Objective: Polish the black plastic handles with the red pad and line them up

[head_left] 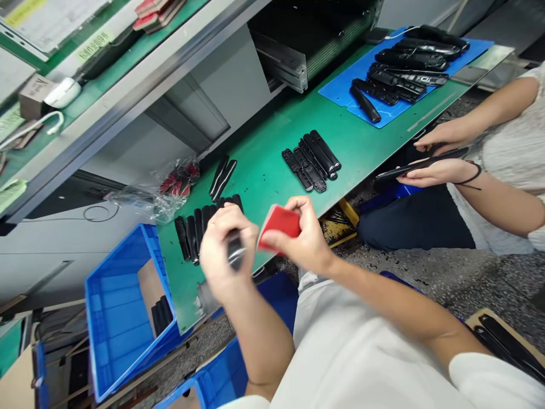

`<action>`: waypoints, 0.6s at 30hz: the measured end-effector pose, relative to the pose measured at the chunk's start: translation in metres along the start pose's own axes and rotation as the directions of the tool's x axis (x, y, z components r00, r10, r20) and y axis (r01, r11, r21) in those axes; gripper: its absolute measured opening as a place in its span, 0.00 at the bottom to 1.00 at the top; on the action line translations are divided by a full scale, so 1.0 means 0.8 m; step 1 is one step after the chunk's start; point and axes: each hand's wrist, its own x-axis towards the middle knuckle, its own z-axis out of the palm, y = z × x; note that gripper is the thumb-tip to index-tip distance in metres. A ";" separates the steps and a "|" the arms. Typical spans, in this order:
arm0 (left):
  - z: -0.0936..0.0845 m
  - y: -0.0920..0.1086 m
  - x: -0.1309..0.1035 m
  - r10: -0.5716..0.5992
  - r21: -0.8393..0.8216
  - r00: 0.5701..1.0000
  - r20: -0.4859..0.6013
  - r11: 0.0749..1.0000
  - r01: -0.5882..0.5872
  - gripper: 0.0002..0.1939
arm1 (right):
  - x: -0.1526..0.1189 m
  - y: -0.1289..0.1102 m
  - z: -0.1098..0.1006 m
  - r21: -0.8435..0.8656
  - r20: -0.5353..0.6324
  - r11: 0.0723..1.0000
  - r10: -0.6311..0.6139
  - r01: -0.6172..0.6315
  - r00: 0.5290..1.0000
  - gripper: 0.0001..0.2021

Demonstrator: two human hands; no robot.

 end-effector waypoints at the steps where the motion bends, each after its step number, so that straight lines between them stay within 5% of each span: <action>1: 0.001 0.007 -0.004 0.001 -0.010 0.998 0.062 1.000 0.000 0.09 | 0.007 0.015 -0.014 -0.085 -0.078 0.994 0.066 -0.073 0.995 0.30; 5: -0.002 0.016 -0.004 0.011 0.033 0.988 0.156 0.999 -0.016 0.07 | 0.016 0.030 -0.044 -0.130 -0.128 0.991 0.026 -0.043 0.991 0.30; 9: -0.018 0.007 0.014 0.002 0.071 0.988 0.152 0.997 -0.012 0.10 | 0.004 -0.016 -0.037 -0.090 0.141 0.987 -0.123 0.136 0.982 0.40; 12: -0.024 0.001 0.020 0.001 0.061 0.988 0.152 0.998 -0.011 0.10 | -0.008 -0.045 -0.034 -0.060 0.343 0.977 -0.171 0.203 0.924 0.47; 15: -0.023 -0.006 0.017 -0.002 -0.008 0.994 0.106 1.000 0.003 0.13 | -0.018 -0.056 -0.034 -0.156 0.389 0.904 -0.314 0.398 0.866 0.33; 18: -0.022 -0.013 0.011 -0.009 -0.001 0.993 0.114 1.000 0.009 0.16 | -0.021 -0.058 -0.028 -0.285 0.418 0.720 -0.501 0.633 0.758 0.24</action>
